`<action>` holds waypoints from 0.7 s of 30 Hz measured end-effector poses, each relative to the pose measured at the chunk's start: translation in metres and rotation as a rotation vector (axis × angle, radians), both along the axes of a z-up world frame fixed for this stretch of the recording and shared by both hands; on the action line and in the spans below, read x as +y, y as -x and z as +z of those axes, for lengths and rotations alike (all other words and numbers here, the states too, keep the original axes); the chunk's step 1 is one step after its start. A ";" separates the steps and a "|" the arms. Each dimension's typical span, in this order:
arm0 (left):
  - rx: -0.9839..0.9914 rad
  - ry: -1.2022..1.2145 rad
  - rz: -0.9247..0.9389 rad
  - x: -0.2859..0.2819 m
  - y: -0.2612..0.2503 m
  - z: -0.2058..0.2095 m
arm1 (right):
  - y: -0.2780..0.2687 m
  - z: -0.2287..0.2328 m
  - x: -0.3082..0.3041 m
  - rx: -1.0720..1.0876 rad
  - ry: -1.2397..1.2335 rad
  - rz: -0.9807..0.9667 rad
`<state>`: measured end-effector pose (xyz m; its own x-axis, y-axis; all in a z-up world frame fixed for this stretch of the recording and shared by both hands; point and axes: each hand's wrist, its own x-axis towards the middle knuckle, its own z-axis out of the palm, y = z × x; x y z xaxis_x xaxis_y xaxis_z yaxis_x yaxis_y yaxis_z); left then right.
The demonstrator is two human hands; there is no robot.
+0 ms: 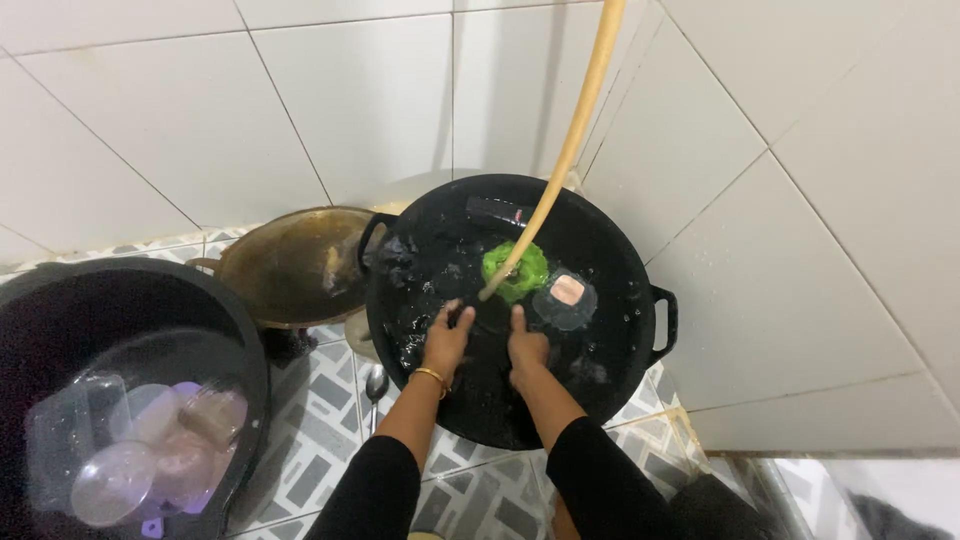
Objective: Washing and rinsing various dishes, containers, and utensils in basins on the floor.
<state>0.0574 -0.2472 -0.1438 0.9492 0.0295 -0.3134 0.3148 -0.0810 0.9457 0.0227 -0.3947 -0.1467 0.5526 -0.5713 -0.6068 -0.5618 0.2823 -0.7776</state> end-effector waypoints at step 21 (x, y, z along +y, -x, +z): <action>0.198 0.073 0.082 0.013 0.014 0.077 | -0.023 0.029 0.013 0.027 -0.291 0.105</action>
